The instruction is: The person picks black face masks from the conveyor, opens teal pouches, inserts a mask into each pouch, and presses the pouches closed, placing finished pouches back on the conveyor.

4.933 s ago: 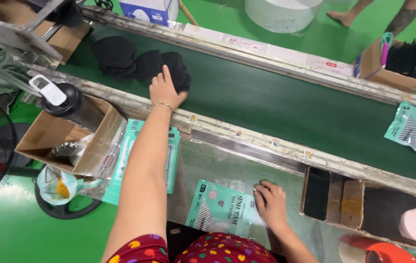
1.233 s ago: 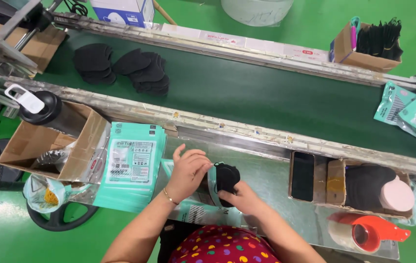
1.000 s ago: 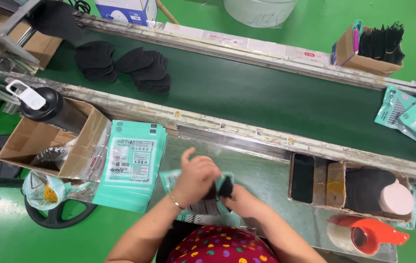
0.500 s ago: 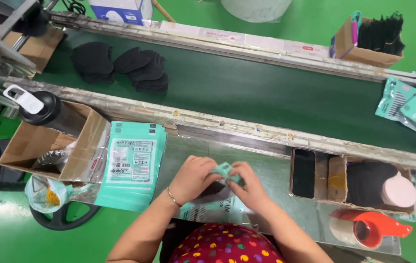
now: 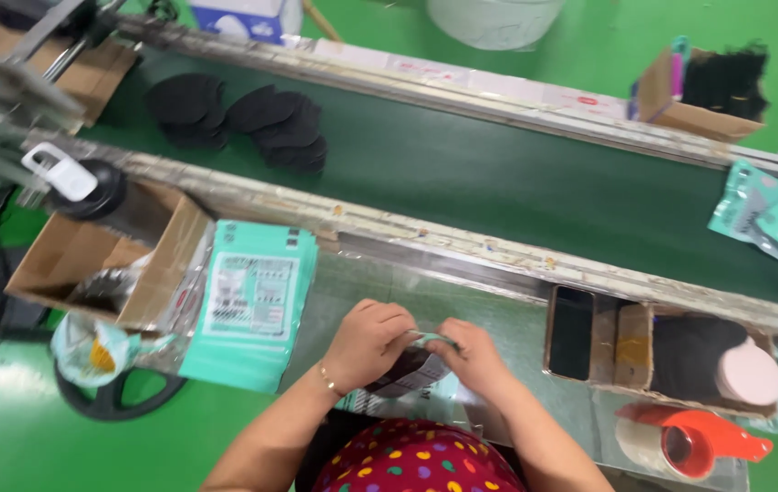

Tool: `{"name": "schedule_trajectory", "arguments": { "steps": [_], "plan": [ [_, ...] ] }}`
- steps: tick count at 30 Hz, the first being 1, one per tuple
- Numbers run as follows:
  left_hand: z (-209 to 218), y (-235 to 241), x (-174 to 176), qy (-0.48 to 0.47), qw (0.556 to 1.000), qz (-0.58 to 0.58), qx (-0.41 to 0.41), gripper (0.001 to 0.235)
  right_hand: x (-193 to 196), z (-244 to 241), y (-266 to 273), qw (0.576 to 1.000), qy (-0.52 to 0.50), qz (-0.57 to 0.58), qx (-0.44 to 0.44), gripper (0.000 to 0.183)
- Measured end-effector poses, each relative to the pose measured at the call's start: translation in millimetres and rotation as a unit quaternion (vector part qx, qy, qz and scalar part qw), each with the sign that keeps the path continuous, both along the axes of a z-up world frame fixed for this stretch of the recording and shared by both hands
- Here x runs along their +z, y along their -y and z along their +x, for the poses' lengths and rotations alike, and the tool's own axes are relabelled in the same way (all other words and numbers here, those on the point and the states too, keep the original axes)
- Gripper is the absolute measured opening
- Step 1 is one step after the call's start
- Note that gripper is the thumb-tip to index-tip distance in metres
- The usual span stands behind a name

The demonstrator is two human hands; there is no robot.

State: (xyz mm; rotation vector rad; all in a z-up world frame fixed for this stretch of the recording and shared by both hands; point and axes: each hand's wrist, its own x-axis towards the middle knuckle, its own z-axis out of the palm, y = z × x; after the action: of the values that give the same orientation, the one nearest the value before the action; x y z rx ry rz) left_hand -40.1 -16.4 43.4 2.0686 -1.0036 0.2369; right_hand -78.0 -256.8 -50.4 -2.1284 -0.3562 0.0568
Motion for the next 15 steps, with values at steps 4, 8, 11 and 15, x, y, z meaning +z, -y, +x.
{"name": "schedule_trajectory", "arguments": {
  "steps": [4, 8, 11, 15],
  "plan": [
    [0.9, 2.1, -9.8, -0.021, 0.999, -0.036, 0.023, 0.005, -10.0, -4.2, 12.2, 0.999, -0.046, -0.024, -0.002, 0.023],
    [14.9, 11.0, -41.6, -0.057, 0.99, -0.085, 0.099, 0.024, -15.1, -8.6, 61.0, 0.99, 0.027, 0.01, -0.138, 0.015],
    [25.1, 5.6, -87.3, -0.097, 0.988, -0.043, 0.115, 0.039, 43.1, -10.3, 127.0, 0.824, -0.057, 0.059, -0.561, 0.025],
    [19.9, 13.8, -152.5, -0.101, 0.985, 0.053, 0.13, 0.054, 32.5, -32.5, 225.0, 0.711, 0.271, 0.358, -0.541, 0.036]
  ]
}}
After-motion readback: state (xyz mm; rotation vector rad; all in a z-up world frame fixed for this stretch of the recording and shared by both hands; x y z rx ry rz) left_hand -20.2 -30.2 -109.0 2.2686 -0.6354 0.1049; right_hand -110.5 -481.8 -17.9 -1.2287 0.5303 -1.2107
